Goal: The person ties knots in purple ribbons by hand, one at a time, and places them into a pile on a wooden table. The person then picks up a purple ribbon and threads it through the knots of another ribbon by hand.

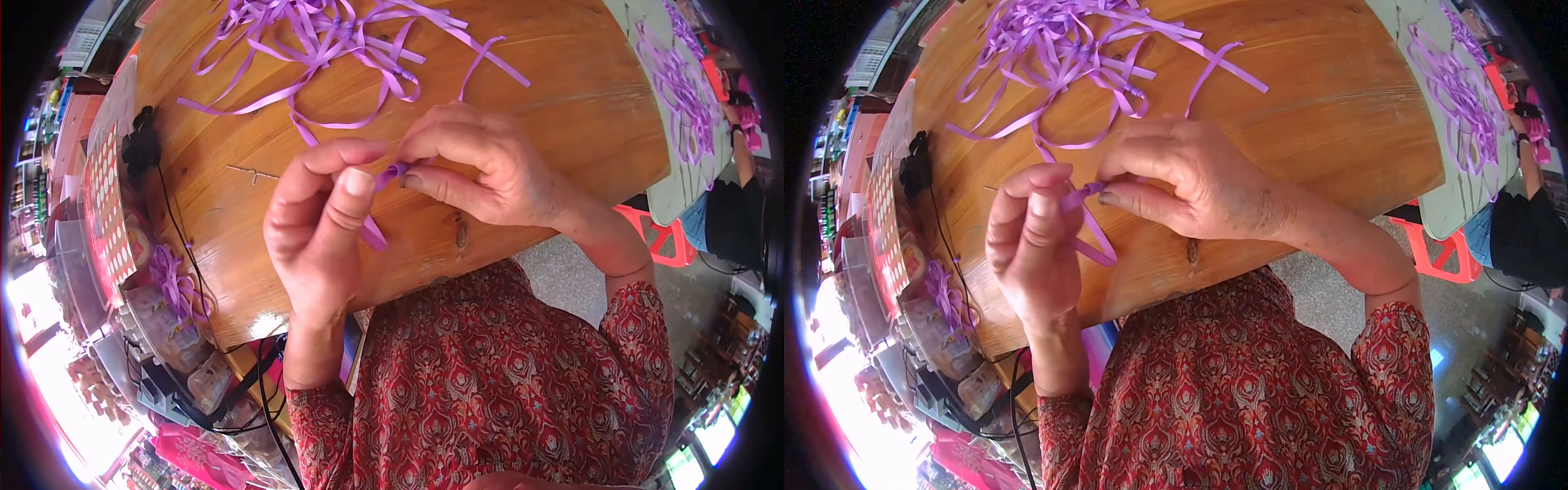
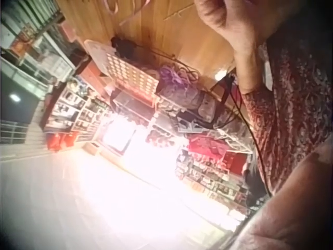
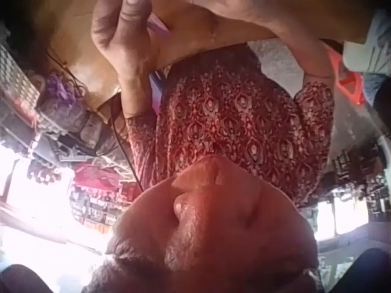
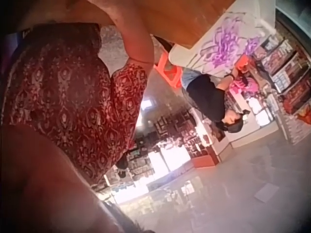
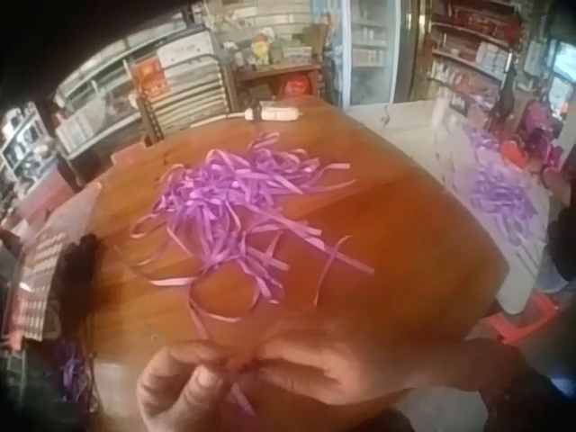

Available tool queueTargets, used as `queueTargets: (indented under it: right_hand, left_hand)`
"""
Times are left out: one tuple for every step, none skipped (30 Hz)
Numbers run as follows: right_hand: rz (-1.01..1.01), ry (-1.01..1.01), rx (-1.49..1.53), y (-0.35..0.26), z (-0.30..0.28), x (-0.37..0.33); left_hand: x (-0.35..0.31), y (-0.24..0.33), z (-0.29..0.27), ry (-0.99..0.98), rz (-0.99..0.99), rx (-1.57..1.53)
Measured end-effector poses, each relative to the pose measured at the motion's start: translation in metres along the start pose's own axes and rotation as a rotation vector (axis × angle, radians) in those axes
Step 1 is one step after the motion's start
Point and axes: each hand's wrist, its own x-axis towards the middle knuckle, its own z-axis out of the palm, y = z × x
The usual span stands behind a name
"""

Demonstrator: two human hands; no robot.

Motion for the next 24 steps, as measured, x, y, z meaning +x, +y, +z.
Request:
queueTargets:
  right_hand:
    - [-0.002,0.002,-0.003,-0.002,0.000,0.000]
    - [-0.021,0.029,-0.067,-0.004,0.000,-0.001]
    - [-0.040,0.056,-0.130,-0.006,0.001,-0.002]
    - [-0.042,0.057,-0.132,-0.008,0.001,-0.004]
    - [-0.036,0.059,-0.149,-0.010,0.003,-0.005]
    - [-0.028,0.061,-0.166,-0.010,0.004,-0.006]
    - [-0.027,0.063,-0.168,-0.009,0.005,-0.006]
    - [-0.060,0.103,-0.160,-0.007,0.005,-0.007]
    - [-0.092,0.143,-0.152,-0.006,0.006,-0.007]
    - [-0.091,0.142,-0.147,-0.007,0.005,-0.005]
    - [-0.124,0.159,-0.164,-0.008,0.003,-0.001]
    - [-0.156,0.176,-0.181,-0.009,0.002,0.001]
    - [-0.159,0.174,-0.173,-0.009,0.002,0.002]
    - [-0.212,0.133,-0.194,-0.008,0.000,0.001]
    - [-0.265,0.093,-0.216,-0.007,-0.001,0.000]
    - [-0.265,0.092,-0.212,-0.007,-0.001,0.000]
    - [-0.270,0.108,-0.222,-0.007,-0.002,-0.001]
    - [-0.276,0.125,-0.234,-0.007,-0.002,-0.001]
    - [-0.276,0.125,-0.232,-0.007,-0.003,-0.002]
    - [-0.279,0.117,-0.236,-0.007,-0.005,-0.002]
    - [-0.282,0.109,-0.241,-0.008,-0.007,-0.002]
    - [-0.290,0.107,-0.234,-0.010,-0.011,-0.001]
    - [-0.253,0.090,-0.269,-0.011,-0.018,-0.003]
    - [-0.216,0.074,-0.303,-0.012,-0.026,-0.005]
  left_hand:
    - [-0.002,0.000,-0.002,-0.003,0.003,0.000]
    - [-0.003,-0.001,-0.007,-0.042,0.101,0.240]
    - [-0.003,-0.003,-0.011,-0.082,0.199,0.480]
    - [-0.004,-0.004,-0.014,-0.071,0.224,0.617]
    - [-0.005,-0.005,-0.013,-0.072,0.226,0.617]
    - [-0.006,-0.006,-0.011,-0.072,0.176,0.554]
    - [-0.006,-0.006,-0.009,-0.076,0.125,0.492]
    - [-0.006,-0.006,-0.008,-0.079,0.124,0.492]
    - [-0.005,-0.005,-0.007,-0.082,0.114,0.480]
    - [-0.005,-0.004,-0.007,-0.079,0.101,0.470]
    - [-0.005,-0.002,-0.004,-0.076,0.097,0.473]
    - [-0.003,-0.001,-0.001,-0.080,0.020,0.363]
    - [-0.002,0.000,-0.001,-0.081,-0.053,0.254]
    - [0.002,-0.003,-0.005,-0.075,-0.054,0.258]
    - [0.006,-0.008,-0.012,-0.153,0.045,0.271]
    - [0.008,-0.012,-0.015,-0.233,0.143,0.281]
    - [0.008,-0.011,-0.015,-0.231,0.141,0.282]
    - [0.007,-0.009,-0.013,-0.228,0.157,0.356]
    - [0.006,-0.006,-0.012,-0.224,0.174,0.429]
    - [0.006,-0.003,-0.011,-0.224,0.174,0.431]
    - [0.006,0.001,-0.011,-0.214,0.214,0.516]
    - [0.004,0.006,-0.014,-0.195,0.256,0.604]
    - [0.005,0.007,-0.019,-0.191,0.257,0.608]
    - [0.006,0.011,-0.029,-0.157,0.337,0.690]
